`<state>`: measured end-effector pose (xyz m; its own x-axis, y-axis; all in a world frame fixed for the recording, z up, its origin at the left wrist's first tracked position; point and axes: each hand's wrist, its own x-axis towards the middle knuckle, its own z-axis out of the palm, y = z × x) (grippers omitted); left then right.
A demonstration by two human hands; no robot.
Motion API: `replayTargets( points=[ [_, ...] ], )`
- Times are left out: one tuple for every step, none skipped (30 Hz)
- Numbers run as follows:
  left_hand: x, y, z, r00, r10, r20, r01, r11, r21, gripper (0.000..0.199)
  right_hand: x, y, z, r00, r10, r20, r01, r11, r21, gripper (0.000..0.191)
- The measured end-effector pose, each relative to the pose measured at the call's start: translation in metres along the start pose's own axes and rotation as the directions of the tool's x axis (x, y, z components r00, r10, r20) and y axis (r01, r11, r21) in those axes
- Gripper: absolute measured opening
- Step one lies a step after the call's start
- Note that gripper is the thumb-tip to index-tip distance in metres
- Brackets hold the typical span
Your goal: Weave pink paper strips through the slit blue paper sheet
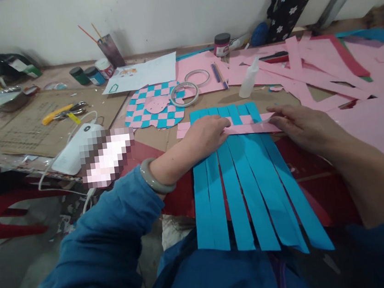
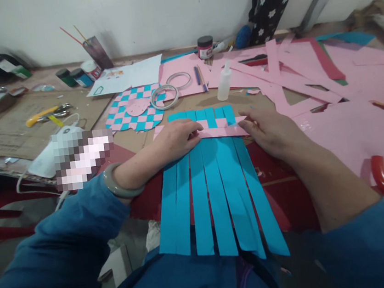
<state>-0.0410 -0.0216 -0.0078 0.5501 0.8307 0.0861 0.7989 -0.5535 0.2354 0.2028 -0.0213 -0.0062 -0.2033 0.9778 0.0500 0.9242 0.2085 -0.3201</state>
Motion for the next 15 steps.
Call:
replayTargets(
  points=[
    [0.000,0.001,0.000,1.000,-0.003,0.005,0.002,1.000,0.009,0.025,0.001,0.001,0.002,1.000,0.010,-0.011,-0.010,1.000,0.004,0.052],
    [0.001,0.002,-0.001,1.000,-0.002,0.010,0.002,1.000,0.024,0.025,0.002,0.002,0.003,1.000,0.013,-0.023,-0.013,1.000,0.011,0.053],
    [0.001,0.003,-0.002,1.000,0.005,0.016,-0.006,0.999,0.045,0.024,0.002,0.003,0.005,0.999,0.007,-0.034,-0.006,1.000,0.021,0.053],
    [0.001,0.004,-0.003,1.000,0.016,0.025,-0.017,0.997,0.072,0.024,0.003,0.004,0.006,0.999,-0.005,-0.047,0.006,0.999,0.034,0.053],
    [0.002,0.006,-0.003,0.999,0.028,0.036,-0.032,0.994,0.101,0.025,0.003,0.006,0.007,0.998,-0.022,-0.060,0.025,0.999,0.048,0.052],
    [0.002,0.008,-0.004,0.998,0.038,0.047,-0.044,0.990,0.133,0.026,0.003,0.007,0.007,0.997,-0.043,-0.071,0.048,0.997,0.065,0.051],
    [0.002,0.009,-0.005,0.997,0.044,0.060,-0.053,0.985,0.163,0.027,0.003,0.008,0.007,0.995,-0.064,-0.082,0.071,0.994,0.083,0.050],
    [0.003,0.011,-0.006,0.996,0.045,0.070,-0.058,0.980,0.191,0.027,0.003,0.008,0.007,0.992,-0.082,-0.097,0.092,0.991,0.102,0.049],
    [0.003,0.013,-0.007,0.996,0.041,0.079,-0.058,0.975,0.215,0.027,0.002,0.008,0.007,0.989,-0.093,-0.117,0.107,0.987,0.122,0.047],
    [0.003,0.014,-0.007,0.996,0.036,0.085,-0.055,0.971,0.232,0.026,0.001,0.008,0.007,0.984,-0.094,-0.148,0.115,0.983,0.141,0.046],
    [0.003,0.015,-0.007,0.996,0.030,0.085,-0.050,0.970,0.239,0.026,0.000,0.007,0.008,0.978,-0.090,-0.188,0.121,0.980,0.160,0.045],
    [0.003,0.015,-0.007,0.997,0.023,0.079,-0.041,0.971,0.235,0.026,-0.002,0.006,0.008,0.968,-0.084,-0.235,0.129,0.974,0.185,0.045],
    [0.003,0.014,-0.006,0.998,0.014,0.064,-0.027,0.975,0.219,0.026,-0.005,0.004,0.009,0.955,-0.081,-0.285,0.147,0.964,0.220,0.044],
    [0.003,0.013,-0.006,0.999,0.000,0.043,-0.008,0.982,0.191,0.026,-0.008,0.003,0.009,0.936,-0.084,-0.342,0.177,0.952,0.249,0.042],
    [0.003,0.012,-0.005,1.000,-0.017,0.020,0.014,0.988,0.154,0.026,-0.011,0.001,0.010,0.912,-0.093,-0.399,0.214,0.939,0.269,0.041]
  ],
)
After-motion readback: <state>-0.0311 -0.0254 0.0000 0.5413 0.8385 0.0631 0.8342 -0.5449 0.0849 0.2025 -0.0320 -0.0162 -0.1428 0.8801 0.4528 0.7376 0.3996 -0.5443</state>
